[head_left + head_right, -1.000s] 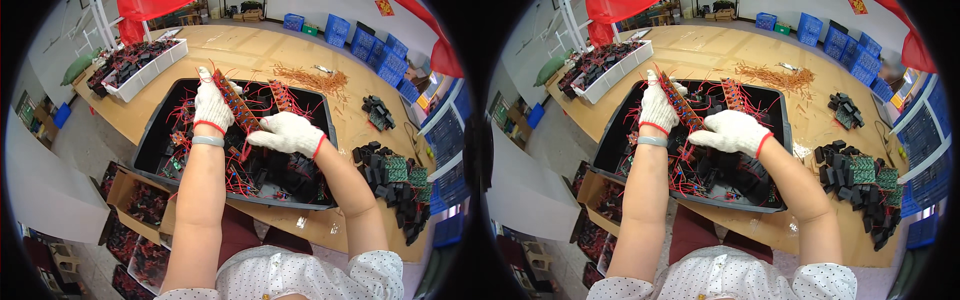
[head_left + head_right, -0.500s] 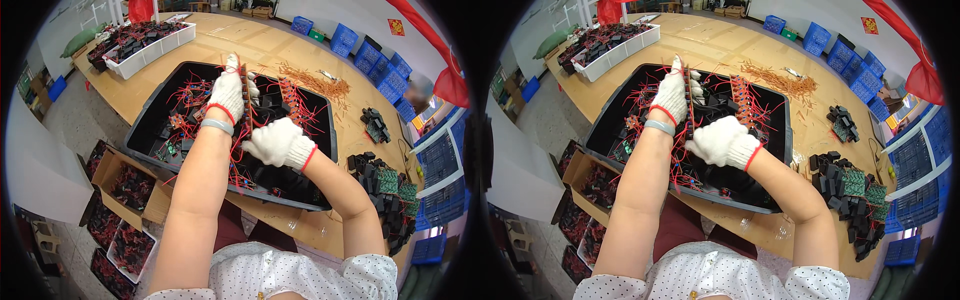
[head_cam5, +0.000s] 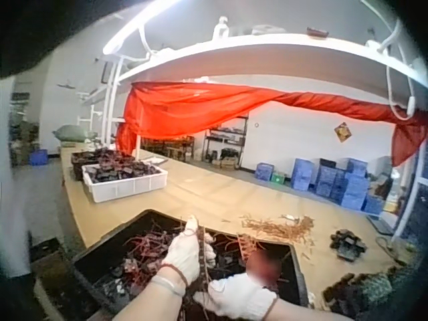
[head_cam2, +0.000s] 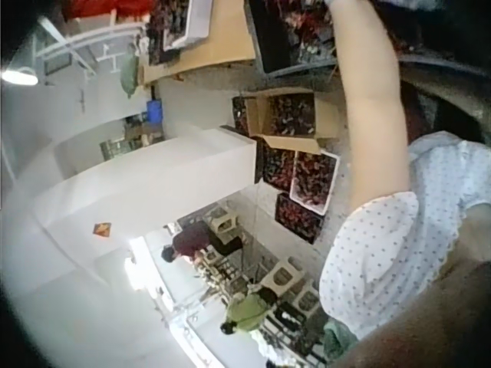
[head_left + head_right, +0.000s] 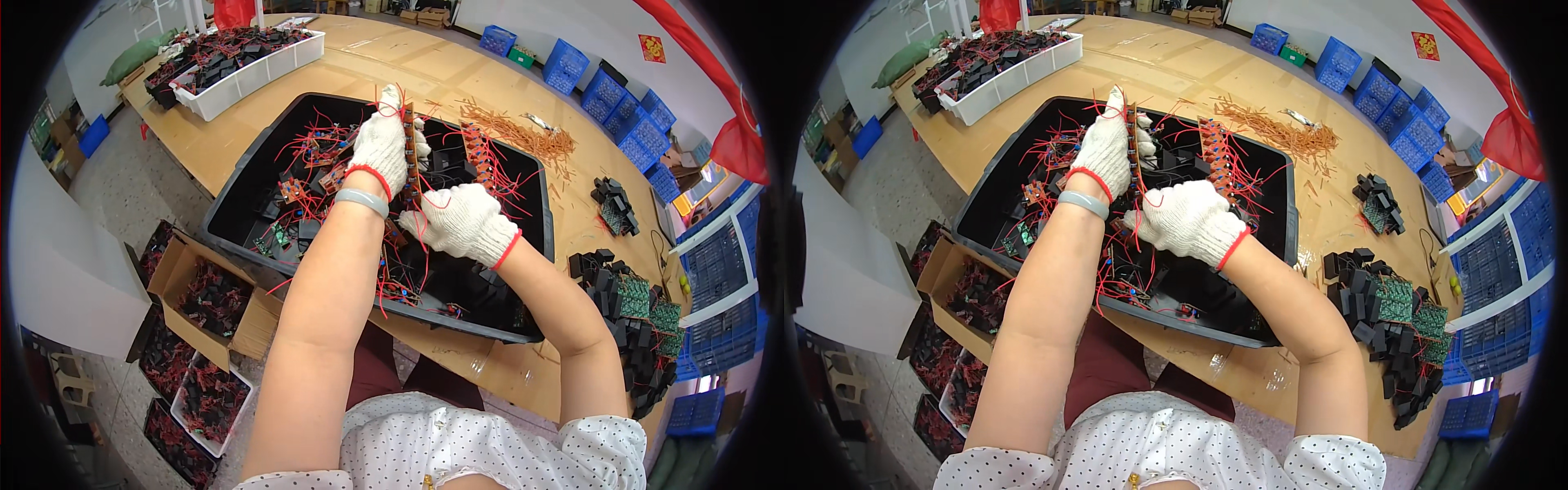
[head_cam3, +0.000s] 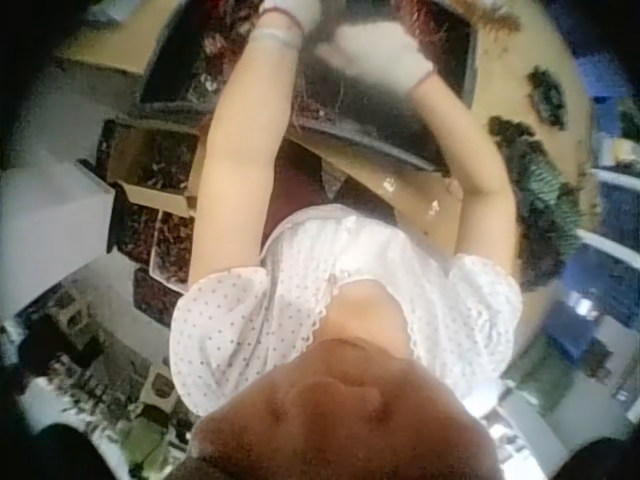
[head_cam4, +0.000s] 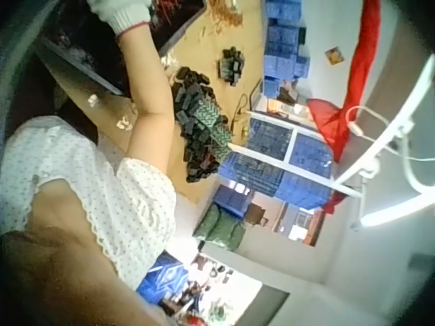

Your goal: The person trims wires from circuit boards using pliers and snaps the circuit boards apart by hand, placing the pieces into a tray.

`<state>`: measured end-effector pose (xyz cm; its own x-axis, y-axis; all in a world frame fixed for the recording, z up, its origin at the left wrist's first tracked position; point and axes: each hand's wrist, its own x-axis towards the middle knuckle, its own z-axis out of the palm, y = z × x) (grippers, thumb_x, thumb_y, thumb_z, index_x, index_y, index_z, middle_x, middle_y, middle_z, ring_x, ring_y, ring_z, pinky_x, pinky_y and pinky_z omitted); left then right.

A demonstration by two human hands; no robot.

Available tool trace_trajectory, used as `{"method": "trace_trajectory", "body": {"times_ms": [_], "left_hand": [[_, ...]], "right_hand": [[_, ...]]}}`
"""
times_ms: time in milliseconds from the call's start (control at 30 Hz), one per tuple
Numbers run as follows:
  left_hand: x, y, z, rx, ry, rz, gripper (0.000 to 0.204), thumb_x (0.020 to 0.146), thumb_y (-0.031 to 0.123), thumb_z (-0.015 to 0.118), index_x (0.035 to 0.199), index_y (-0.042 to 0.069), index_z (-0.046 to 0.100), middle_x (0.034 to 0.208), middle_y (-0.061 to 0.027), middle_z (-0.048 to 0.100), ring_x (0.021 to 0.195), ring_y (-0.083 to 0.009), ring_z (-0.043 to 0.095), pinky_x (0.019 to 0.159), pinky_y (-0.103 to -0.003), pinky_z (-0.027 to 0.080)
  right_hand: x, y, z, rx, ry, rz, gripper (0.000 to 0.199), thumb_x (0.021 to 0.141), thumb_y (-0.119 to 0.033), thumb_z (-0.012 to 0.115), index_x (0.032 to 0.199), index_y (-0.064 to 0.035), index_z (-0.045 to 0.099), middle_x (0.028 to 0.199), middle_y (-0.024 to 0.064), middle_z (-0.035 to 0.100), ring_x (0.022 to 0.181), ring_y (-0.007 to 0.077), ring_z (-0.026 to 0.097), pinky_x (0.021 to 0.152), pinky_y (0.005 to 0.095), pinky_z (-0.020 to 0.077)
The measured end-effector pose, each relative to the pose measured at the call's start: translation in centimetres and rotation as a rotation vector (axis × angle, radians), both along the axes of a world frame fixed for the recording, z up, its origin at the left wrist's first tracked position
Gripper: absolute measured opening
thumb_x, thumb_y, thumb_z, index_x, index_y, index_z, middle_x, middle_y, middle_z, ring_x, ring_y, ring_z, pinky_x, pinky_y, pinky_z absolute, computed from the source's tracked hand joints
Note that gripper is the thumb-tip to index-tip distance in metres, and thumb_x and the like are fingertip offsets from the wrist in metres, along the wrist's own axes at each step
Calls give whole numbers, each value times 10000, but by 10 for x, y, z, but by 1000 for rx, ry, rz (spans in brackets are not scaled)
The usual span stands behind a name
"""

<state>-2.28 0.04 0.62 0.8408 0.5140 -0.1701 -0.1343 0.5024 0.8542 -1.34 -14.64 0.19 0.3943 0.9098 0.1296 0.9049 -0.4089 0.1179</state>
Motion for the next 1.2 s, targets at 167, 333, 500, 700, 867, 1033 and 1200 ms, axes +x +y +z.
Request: {"method": "trace_trajectory", "body": {"times_ms": [167,333,500,700,867,1033,1200], "left_hand": [[-2,-1,-1,35,-1,-34,619,921,619,407,798,41,590,573,-50,523,486,-177,534,468,-317,443],[2,-1,-4,52,-3,-72,606,926,608,410,795,42,584,572,-46,520,487,-177,535,463,-325,446],[1,2,-2,-86,-51,23,604,925,607,412,789,42,577,579,-54,524,493,-181,535,463,-328,446],[4,-3,1,-85,-25,55,606,923,611,412,794,41,573,577,-58,518,495,-180,526,451,-318,430],[6,-3,-7,33,3,-47,606,919,615,419,802,41,572,575,-58,511,493,-178,520,450,-314,426],[4,1,-4,-95,-74,-73,604,917,614,424,807,39,577,593,-71,531,498,-190,533,462,-323,436],[0,-9,2,-45,-46,42,607,910,616,433,825,35,587,629,-87,565,526,-207,561,485,-348,457]], "right_hand": [[2,3,14,-208,47,23,528,889,-509,496,697,-35,624,623,168,644,594,314,667,518,415,529],[-1,5,12,-262,-1,108,541,886,-527,493,706,-36,630,658,172,650,619,312,670,550,413,533],[-7,-5,35,-277,131,-119,552,884,-555,484,733,-49,643,703,170,661,644,316,671,583,418,534],[3,-4,6,88,115,-77,572,891,-577,453,755,-60,658,714,160,668,668,318,672,588,416,533],[-1,7,11,-129,97,-65,548,883,-584,469,750,-84,649,668,148,649,625,313,657,548,411,521],[1,-1,12,-45,79,11,566,881,-600,457,749,-89,661,641,146,642,592,317,647,519,412,513],[-5,0,14,42,107,-191,615,867,-642,438,755,-83,670,653,145,649,589,316,647,522,415,513]]}}
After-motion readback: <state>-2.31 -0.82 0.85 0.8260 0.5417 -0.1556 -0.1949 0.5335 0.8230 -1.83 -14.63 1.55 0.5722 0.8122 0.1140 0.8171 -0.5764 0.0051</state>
